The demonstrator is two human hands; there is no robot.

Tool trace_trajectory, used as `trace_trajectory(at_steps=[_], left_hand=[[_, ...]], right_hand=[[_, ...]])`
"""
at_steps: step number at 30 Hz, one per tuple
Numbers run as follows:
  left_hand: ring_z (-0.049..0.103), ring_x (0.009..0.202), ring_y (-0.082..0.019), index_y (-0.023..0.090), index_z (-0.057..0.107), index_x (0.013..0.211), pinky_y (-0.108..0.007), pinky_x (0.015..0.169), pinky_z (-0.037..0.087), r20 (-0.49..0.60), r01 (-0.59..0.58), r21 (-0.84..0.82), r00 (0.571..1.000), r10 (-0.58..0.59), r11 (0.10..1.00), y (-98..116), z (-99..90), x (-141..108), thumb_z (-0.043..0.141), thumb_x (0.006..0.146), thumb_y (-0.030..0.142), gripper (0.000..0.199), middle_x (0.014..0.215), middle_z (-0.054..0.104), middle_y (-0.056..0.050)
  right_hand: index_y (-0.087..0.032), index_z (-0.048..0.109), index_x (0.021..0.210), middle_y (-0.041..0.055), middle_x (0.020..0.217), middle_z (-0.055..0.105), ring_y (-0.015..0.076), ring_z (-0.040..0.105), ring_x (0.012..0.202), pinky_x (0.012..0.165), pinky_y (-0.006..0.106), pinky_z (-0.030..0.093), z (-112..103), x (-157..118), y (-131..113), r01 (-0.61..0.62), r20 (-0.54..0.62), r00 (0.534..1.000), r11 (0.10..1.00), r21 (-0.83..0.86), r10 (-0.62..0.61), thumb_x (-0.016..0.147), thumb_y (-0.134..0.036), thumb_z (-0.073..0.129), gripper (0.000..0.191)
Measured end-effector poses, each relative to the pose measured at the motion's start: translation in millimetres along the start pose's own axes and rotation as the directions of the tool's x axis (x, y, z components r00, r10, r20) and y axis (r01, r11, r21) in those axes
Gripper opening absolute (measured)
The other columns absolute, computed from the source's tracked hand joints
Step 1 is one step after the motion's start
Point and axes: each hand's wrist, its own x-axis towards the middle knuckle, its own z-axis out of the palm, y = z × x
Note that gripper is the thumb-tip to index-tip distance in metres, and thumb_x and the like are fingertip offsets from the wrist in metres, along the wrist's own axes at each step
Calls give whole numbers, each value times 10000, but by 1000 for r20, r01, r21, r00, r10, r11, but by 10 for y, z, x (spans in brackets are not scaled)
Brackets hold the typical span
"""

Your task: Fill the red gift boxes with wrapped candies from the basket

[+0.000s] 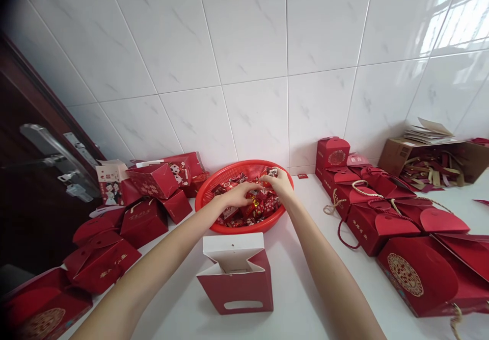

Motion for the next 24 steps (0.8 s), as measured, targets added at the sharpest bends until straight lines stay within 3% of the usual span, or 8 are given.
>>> trace_trajectory(at_steps=[4,7,9,12,15,20,22,24], left_hand=[[538,1287,-277,268,613,1348,-377,1105,377,69,-17,126,998,8,992,121,-12,21,617,793,165,565,1381,618,-78],[635,1121,-290,297,702,1229,-365,987,437,102,66,200,991,-88,978,217,-58,8,555,903,377,366,1165,719,-74],[684,952,-275,279,767,1062,-330,868,466,130,146,214,976,-176,966,256,-87,-5,498,929,487,365,974,753,-67],[690,784,-257,216,752,739,-302,732,457,158,223,279,949,-273,934,275,-100,0,542,904,482,377,787,738,-77],[690,788,-277,193,695,631,-308,714,456,149,243,337,940,-307,910,258,-82,35,698,788,370,237,750,731,-94],[699,805,-280,202,721,695,-314,747,481,170,225,327,941,-292,918,170,-52,43,739,717,304,106,798,746,-83],[700,859,-272,216,752,863,-313,785,493,153,165,291,964,-216,942,142,-44,29,684,770,290,137,891,754,-71],[678,999,-278,230,723,1098,-330,870,498,86,60,237,993,-82,970,146,-29,22,615,819,257,300,1077,735,-77]], right_hand=[[-196,595,662,-2,664,649,160,617,624,563,276,535,-6,15,20,10,-7,1000,1000,-21,-10,516,-291,739,226],[-198,594,679,-7,670,648,169,630,655,565,276,538,-6,20,19,-7,-14,1000,1000,-11,6,503,-284,752,252],[-202,594,690,-12,669,646,168,630,658,563,275,540,-5,24,17,-16,-28,999,1000,-9,16,503,-272,748,252],[-208,588,689,-18,668,645,163,627,653,571,278,549,-8,33,24,-25,-40,999,999,-26,24,512,-258,741,239],[-207,585,673,-13,685,662,163,635,662,582,281,560,-14,46,40,-27,-25,999,999,-27,26,513,-257,748,234],[-197,618,701,-9,683,673,161,635,658,561,267,555,-7,52,40,-28,-25,999,1000,-7,27,501,-261,739,242],[-192,630,704,-3,685,677,167,643,675,557,262,549,-2,49,31,-27,-28,999,1000,-7,26,502,-261,731,235],[-189,629,687,2,676,679,173,646,671,552,263,543,-3,46,28,-22,-17,1000,1000,-10,21,510,-265,725,214]])
